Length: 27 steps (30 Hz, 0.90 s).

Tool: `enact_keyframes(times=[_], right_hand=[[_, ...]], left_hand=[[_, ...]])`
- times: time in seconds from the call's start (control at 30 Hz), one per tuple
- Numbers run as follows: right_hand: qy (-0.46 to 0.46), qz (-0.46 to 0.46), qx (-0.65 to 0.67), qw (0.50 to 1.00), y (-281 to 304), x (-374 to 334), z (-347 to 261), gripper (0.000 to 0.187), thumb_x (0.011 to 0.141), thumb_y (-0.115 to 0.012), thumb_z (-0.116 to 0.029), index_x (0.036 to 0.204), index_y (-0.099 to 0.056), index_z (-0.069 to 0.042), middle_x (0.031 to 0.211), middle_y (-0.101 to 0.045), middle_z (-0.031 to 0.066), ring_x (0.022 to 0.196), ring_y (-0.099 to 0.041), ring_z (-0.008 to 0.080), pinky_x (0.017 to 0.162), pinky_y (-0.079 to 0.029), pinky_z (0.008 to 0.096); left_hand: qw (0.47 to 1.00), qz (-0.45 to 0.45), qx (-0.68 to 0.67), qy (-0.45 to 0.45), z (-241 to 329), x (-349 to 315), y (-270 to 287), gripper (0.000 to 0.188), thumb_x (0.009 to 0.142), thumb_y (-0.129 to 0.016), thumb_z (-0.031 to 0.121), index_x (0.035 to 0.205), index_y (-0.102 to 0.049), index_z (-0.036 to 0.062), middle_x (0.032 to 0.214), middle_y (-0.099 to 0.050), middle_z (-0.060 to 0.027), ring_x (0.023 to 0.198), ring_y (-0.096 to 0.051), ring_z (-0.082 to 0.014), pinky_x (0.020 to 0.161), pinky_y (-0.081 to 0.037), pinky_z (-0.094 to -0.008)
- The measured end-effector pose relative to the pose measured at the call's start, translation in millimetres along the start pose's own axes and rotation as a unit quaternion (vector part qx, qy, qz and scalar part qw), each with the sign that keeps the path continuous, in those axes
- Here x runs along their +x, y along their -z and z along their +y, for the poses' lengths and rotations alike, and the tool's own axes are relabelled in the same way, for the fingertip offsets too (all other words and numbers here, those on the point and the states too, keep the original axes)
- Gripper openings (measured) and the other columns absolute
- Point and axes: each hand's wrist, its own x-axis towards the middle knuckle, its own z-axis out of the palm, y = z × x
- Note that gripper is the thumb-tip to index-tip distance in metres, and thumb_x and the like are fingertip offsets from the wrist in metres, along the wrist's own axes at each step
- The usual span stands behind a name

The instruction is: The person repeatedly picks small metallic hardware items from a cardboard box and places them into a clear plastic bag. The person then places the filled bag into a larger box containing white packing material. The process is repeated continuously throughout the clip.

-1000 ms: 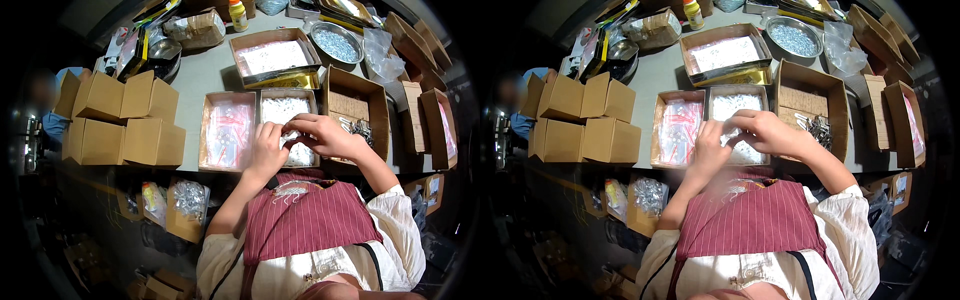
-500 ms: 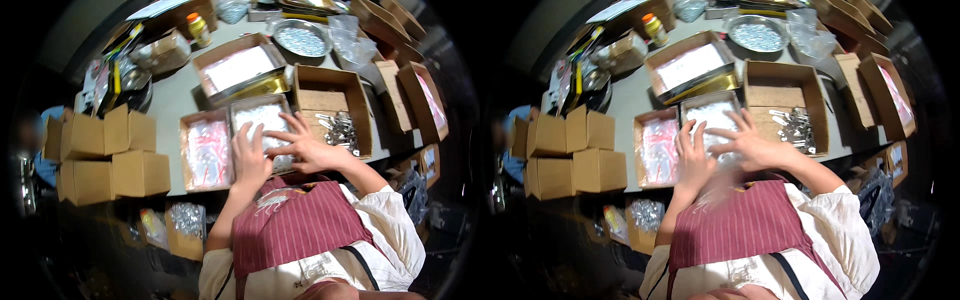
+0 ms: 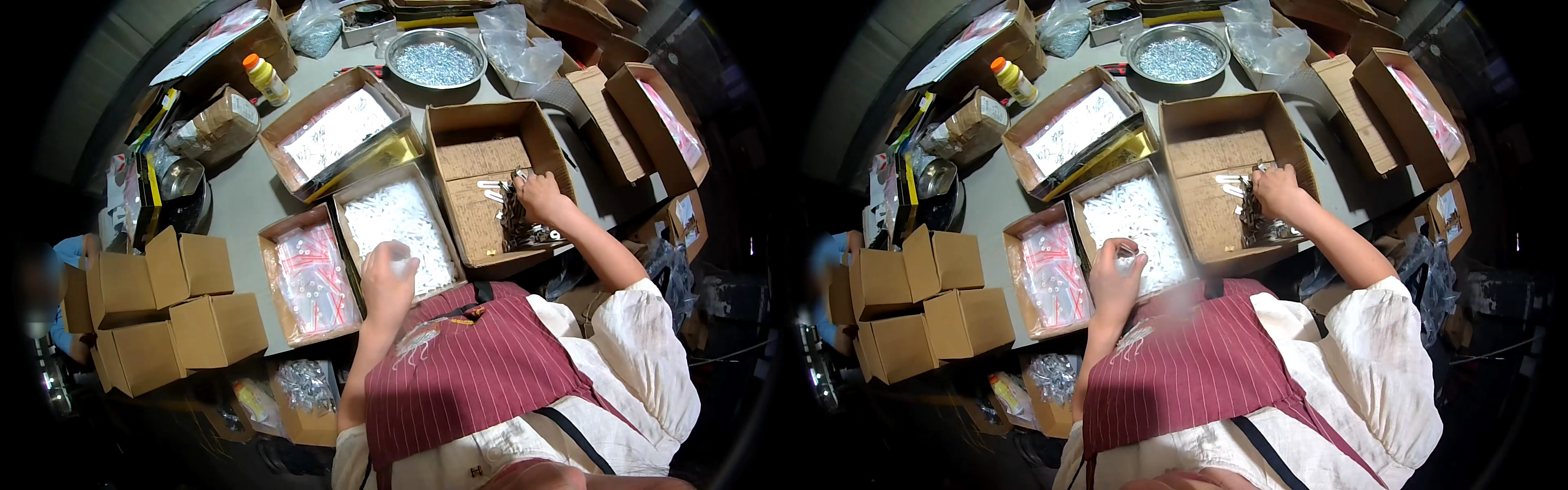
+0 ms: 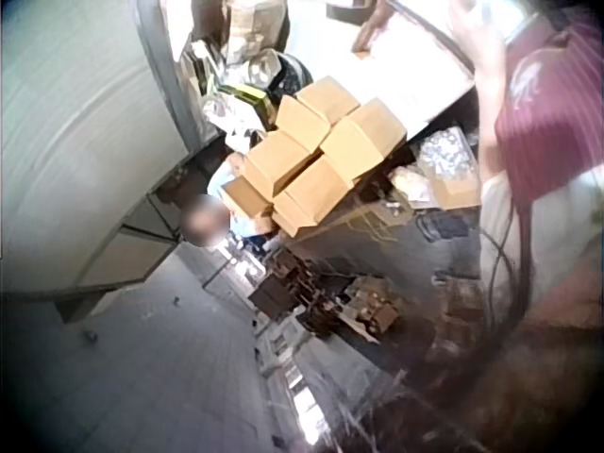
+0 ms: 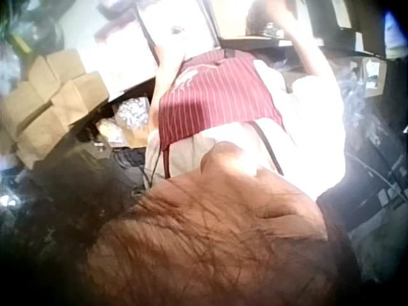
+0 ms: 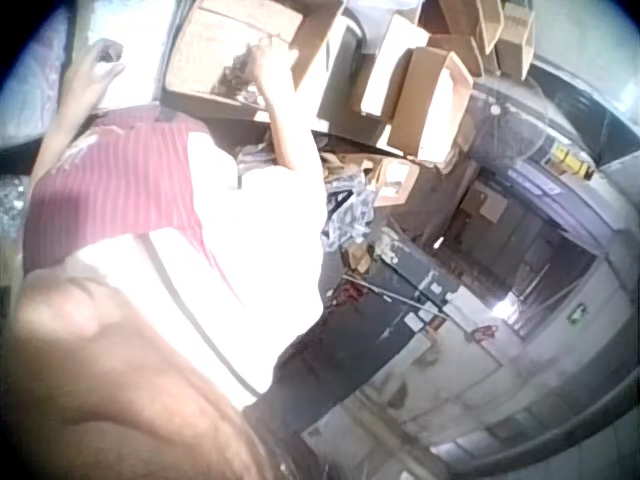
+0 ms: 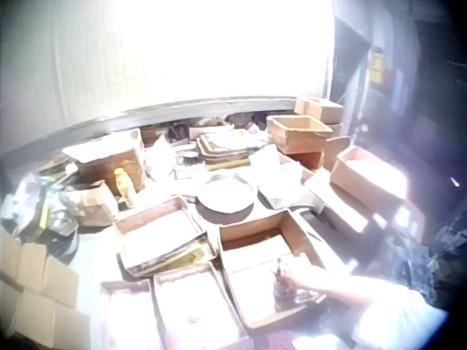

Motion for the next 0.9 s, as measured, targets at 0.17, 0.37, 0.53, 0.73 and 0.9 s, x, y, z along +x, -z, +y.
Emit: enact_keyframes(times=[0.17, 0.37, 0.53, 0.73, 0.9], right_hand=[[0.032, 0.124, 0.292, 0.948, 9.3, 22.7, 2.2, 0.051, 0.082, -0.080, -0.035, 0.117, -0.065, -0.001, 0.089, -0.073, 0.0225, 0.093, -0.071, 0.0414, 0.083, -0.054, 0.0524], [0.030, 0.211, 0.366, 0.906, 56.9, 12.1, -11.9, 0.032, 0.086, -0.073, -0.018, 0.113, -0.064, -0.001, 0.104, -0.071, 0.0210, 0.099, -0.068, 0.0414, 0.083, -0.054, 0.0501], [0.156, 0.211, 0.271, 0.926, 28.0, 2.3, -21.9, 0.034, 0.074, -0.072, -0.004, 0.107, -0.064, -0.001, 0.102, -0.065, 0.0190, 0.095, -0.066, 0.0421, 0.083, -0.052, 0.0518], [0.159, 0.224, 0.139, 0.951, 22.7, 20.4, -24.4, 0.032, 0.073, -0.075, -0.010, 0.104, -0.067, -0.005, 0.100, -0.066, 0.0140, 0.097, -0.065, 0.0344, 0.089, -0.049, 0.0439], [0.241, 0.237, 0.035, 0.941, 11.4, 35.3, -27.0, 0.016, 0.074, -0.074, -0.015, 0.087, -0.072, -0.008, 0.095, -0.067, 0.0091, 0.095, -0.065, 0.0270, 0.093, -0.046, 0.0405]], left_hand=[[0.995, 0.002, -0.082, 0.058, 1.3, -1.7, -10.8, 0.026, 0.083, -0.081, 0.009, 0.103, -0.064, 0.0036, 0.098, -0.070, -0.0130, 0.096, -0.066, -0.0323, 0.088, -0.051, -0.0423], [0.994, 0.032, -0.086, 0.056, -0.8, 3.0, -2.5, 0.025, 0.084, -0.080, 0.009, 0.103, -0.064, 0.0022, 0.097, -0.070, -0.0130, 0.094, -0.067, -0.0311, 0.086, -0.052, -0.0419], [0.993, 0.020, -0.095, 0.072, -7.2, -3.1, -1.8, 0.024, 0.084, -0.079, 0.008, 0.103, -0.064, 0.0023, 0.095, -0.070, -0.0125, 0.092, -0.067, -0.0301, 0.085, -0.052, -0.0409], [0.995, 0.006, -0.074, 0.070, -7.7, -4.4, -5.2, 0.022, 0.084, -0.078, 0.008, 0.101, -0.065, 0.0038, 0.093, -0.069, -0.0121, 0.091, -0.067, -0.0299, 0.084, -0.052, -0.0405], [0.997, 0.001, -0.055, 0.051, -4.3, -3.0, -4.0, 0.022, 0.084, -0.079, 0.008, 0.101, -0.066, 0.0044, 0.093, -0.070, -0.0111, 0.091, -0.068, -0.0280, 0.083, -0.053, -0.0389]])
